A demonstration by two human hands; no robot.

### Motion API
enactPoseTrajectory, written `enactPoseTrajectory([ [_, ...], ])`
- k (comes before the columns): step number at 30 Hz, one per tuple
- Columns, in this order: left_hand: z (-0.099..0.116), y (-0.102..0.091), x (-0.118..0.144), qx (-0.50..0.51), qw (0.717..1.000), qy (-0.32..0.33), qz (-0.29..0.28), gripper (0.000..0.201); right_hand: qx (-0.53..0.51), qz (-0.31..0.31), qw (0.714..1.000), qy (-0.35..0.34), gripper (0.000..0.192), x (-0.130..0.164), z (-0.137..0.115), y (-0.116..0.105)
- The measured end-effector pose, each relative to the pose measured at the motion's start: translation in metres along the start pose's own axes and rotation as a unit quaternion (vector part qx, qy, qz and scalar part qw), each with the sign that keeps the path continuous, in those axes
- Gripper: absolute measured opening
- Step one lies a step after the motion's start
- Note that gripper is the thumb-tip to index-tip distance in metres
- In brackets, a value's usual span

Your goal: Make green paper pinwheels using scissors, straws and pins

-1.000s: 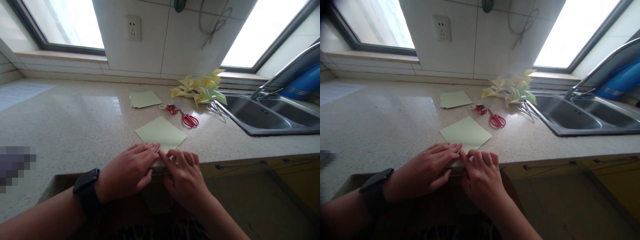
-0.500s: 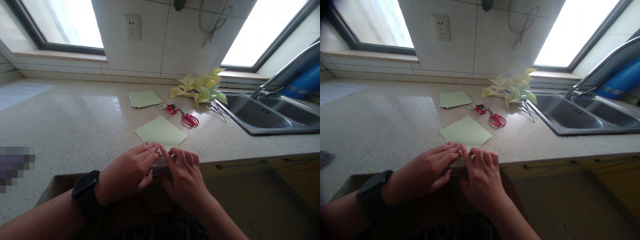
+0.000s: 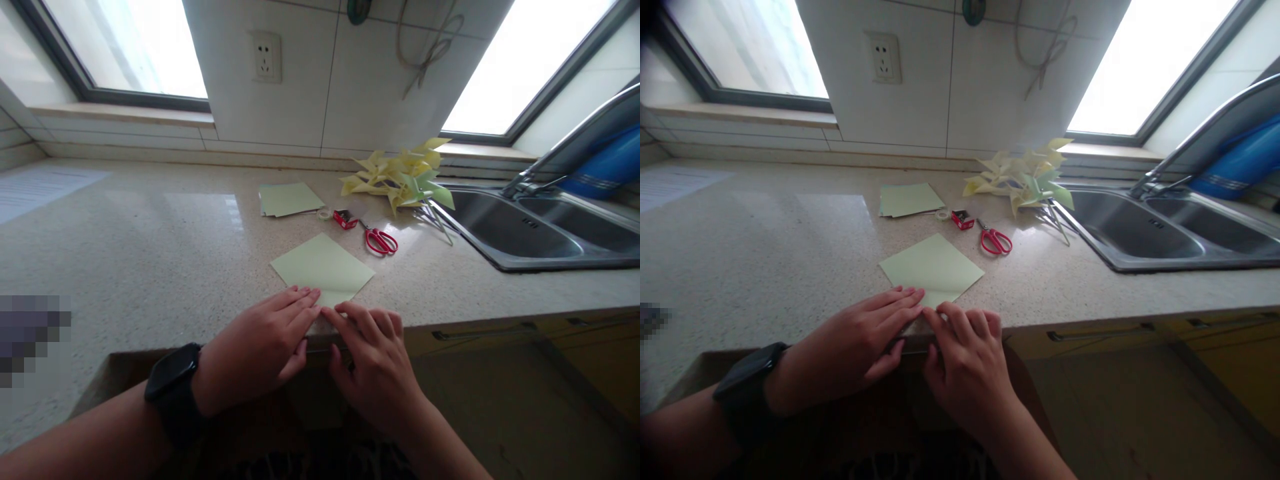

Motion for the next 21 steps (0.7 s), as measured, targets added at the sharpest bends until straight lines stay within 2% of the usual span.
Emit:
enactPoseTrajectory([
  [8,0.0004,-0.0029,-0.0005,0.035,0.999,-0.008,0.001,0.039,-0.021,-0.005,1.0,0.009,0.036,-0.0008,0.0007,-0.0008],
  [14,-0.0026,-0.004,0.0001,0.035,0.999,-0.007,0.012,0.048,-0.014,-0.014,1.0,0.009,0.048,-0.0003,0.0017,0.0022],
  [21,-0.0034,-0.0026,-0.0001,0.032,0.999,-0.009,0.011,0.044,-0.019,-0.009,1.0,0.009,0.04,-0.0002,0.0025,0.0033],
])
Point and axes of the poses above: each hand's wrist, its own x-axis away from the middle knuckle, its own y-axis out of the palm, z = x × y, the point moved 9 cm from there along -x, towards the middle knuckle, and after that the axes turned 14 degrees about x, right-handed, at the moved point
